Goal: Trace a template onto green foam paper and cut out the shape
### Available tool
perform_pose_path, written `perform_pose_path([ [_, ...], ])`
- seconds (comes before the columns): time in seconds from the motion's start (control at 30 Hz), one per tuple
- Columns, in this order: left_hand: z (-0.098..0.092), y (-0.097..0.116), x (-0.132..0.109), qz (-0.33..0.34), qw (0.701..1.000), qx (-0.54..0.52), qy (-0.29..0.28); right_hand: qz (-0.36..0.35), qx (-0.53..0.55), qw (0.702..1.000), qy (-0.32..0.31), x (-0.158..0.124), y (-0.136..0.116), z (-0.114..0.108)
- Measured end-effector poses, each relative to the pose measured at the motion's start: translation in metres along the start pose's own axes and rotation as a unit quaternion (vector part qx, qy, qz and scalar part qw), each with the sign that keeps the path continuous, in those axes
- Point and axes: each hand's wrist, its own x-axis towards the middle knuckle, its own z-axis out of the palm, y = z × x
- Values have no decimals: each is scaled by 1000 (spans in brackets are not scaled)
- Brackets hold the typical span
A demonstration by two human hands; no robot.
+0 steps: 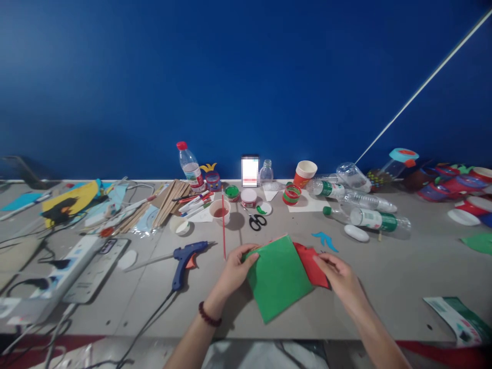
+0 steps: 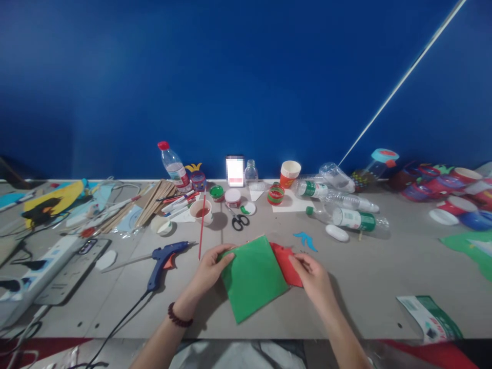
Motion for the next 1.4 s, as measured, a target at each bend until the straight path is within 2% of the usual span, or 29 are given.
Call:
perform_pose_path([
  [0.1, 0, -2, 0, -1, 1000, 22, 18, 29, 28, 999, 37, -2, -1, -14],
  [0.3, 10, -2, 1, 1, 999, 51, -10, 80, 103, 990, 60, -3, -7, -41],
  [0.4, 15, -4, 0, -2, 1000, 28, -2, 122, 155, 980, 22, -5, -19, -44],
  [0.5, 15, -6, -2, -12, 1000, -10, 26, 161, 232, 959, 9, -8, -28, -43],
  [0.57, 13, -5, -3, -17, 998, -35, 40, 159, 281, 946, 8, -9, -29, -42],
  [0.63, 10, -3, -4, -20, 998, -57, 31, 139, 301, 943, -12, -9, -27, -41],
  [0.77, 6, 1, -6, -22, 996, -89, 11, 115, 306, 942, -69, -9, -24, -35],
  [0.97, 6, 3, -11, -3, 998, -65, -17, 233, 275, 920, -152, -11, -43, -31],
  [1.03, 6, 4, -13, 13, 998, -46, -34, 234, 223, 931, -168, -9, -49, -33],
  [1.17, 5, 7, -19, 39, 998, 7, -39, 220, 100, 961, -132, -4, -55, -37],
  [1.23, 5, 7, -21, 46, 999, 18, -20, 206, 131, 958, -151, -3, -57, -37],
  [1.33, 6, 7, -25, 47, 999, 7, 1, 194, 237, 928, -214, -2, -58, -34],
  [1.4, 7, 6, -29, 42, 999, -3, 11, 199, 282, 915, -210, -2, -58, -31],
])
